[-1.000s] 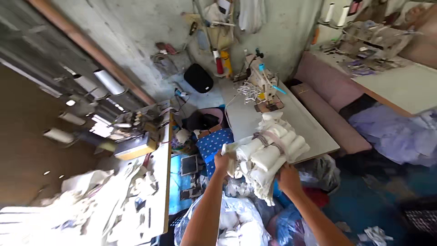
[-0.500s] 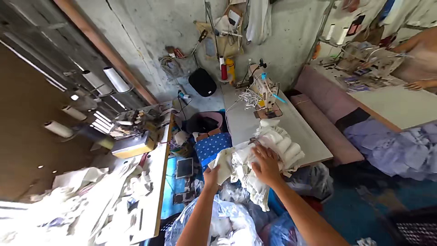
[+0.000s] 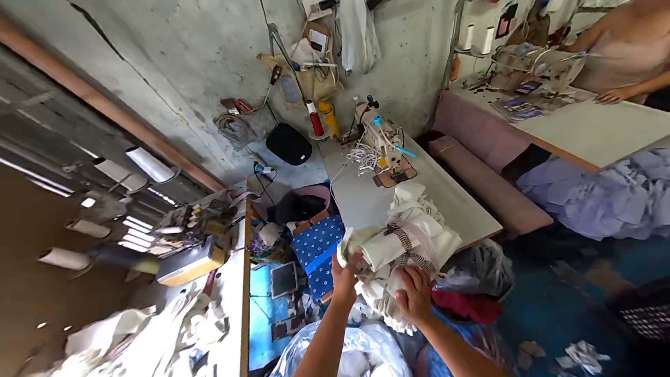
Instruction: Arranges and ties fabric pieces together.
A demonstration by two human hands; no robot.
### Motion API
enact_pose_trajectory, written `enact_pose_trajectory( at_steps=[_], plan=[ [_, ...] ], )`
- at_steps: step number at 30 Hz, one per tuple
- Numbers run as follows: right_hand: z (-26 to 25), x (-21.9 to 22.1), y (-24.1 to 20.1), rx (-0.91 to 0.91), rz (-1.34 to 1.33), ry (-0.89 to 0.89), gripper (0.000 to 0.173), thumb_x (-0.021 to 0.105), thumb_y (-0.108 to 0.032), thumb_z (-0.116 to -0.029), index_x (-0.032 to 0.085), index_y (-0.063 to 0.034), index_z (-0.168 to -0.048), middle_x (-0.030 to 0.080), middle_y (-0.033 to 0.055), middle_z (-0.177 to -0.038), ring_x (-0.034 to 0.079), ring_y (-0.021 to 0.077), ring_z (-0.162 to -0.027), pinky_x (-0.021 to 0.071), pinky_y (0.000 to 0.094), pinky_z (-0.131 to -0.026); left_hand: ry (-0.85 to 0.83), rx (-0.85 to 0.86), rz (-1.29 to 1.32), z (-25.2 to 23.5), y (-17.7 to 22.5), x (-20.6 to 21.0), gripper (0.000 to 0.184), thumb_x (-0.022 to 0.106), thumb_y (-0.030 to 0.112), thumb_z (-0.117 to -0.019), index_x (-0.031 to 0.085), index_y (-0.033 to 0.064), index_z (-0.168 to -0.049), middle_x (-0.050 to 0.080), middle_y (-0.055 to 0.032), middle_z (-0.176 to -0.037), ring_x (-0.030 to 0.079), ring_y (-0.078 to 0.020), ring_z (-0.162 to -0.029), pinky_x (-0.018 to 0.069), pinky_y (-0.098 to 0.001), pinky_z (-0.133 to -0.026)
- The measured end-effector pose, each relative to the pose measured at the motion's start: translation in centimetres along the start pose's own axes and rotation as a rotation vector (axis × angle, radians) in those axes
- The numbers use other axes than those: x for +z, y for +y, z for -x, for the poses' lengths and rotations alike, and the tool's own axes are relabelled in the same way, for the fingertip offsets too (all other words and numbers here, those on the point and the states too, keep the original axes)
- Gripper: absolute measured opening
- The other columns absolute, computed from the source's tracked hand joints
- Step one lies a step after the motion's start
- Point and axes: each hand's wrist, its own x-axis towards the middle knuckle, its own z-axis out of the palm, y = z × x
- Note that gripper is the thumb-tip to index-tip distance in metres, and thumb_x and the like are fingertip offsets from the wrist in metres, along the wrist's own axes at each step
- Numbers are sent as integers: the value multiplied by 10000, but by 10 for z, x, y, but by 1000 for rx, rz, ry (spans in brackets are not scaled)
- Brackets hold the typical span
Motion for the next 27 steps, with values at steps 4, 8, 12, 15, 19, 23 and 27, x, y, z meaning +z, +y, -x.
enact_pose_trajectory(
  at_steps=[4, 8, 12, 15, 19, 23, 27],
  plan=[
    [-26, 19, -24, 148, -1, 51, 627, 303, -527, -1024, 719, -101, -1220, 683, 178, -1276, 592, 367, -1274, 362, 581, -1128, -118, 295, -67, -2, 42, 32, 463, 680, 54, -941, 498, -60, -1352, 665, -159, -1147, 676, -171, -1008, 587, -354, -853],
    [-43, 29, -39, 191, 52, 44, 608, 340, -489, -1006, 735, -50, -1150, 696, 194, -1253, 610, 394, -1250, 367, 597, -1121, -349, 594, -426, -21, 53, 37, 406, 774, 89, -827, 629, -68, -1172, 671, -173, -1116, 662, -210, -1054, 553, -385, -951],
    [-16, 24, -25, 58, 50, -49, 582, 401, -500, -1014, 785, -69, -945, 767, 170, -1067, 690, 388, -1135, 428, 602, -1102, -476, 710, -803, 11, 29, 3, 434, 828, 58, -691, 707, -57, -1092, 649, -283, -1140, 613, -418, -1123, 488, -545, -1004],
    [14, 11, -16, 20, 3, -86, 595, 459, -542, -968, 779, -43, -1023, 738, 223, -1146, 655, 414, -1192, 400, 612, -1114, -423, 732, -791, 44, -8, -16, 353, 817, 72, -681, 733, -14, -1013, 667, -254, -1083, 613, -431, -1089, 486, -568, -971],
    [38, -2, -14, 122, -27, -234, 583, 583, -448, -900, 736, 67, -1127, 682, 301, -1229, 597, 489, -1250, 334, 688, -1127, -328, 756, -711, 71, -40, -16, 363, 814, 137, -668, 742, 36, -1010, 675, -196, -1096, 608, -389, -1086, 479, -536, -972],
    [36, -7, -7, 88, -22, -252, 623, 447, -471, -983, 741, 71, -1067, 700, 305, -1177, 604, 520, -1219, 314, 719, -1119, -180, 534, -165, 78, -58, -32, 299, 640, 7, -818, 656, -113, -1091, 687, -152, -1095, 635, -186, -1078, 509, -370, -987],
    [42, -1, 1, 59, -8, -136, 667, 358, -482, -1039, 725, 74, -1063, 682, 323, -1196, 574, 522, -1253, 261, 697, -1157, 230, -56, 215, 54, -41, -74, 369, 474, 261, -1096, 581, -64, -1233, 689, -142, -1012, 687, -188, -897, 587, -400, -823]
  ],
)
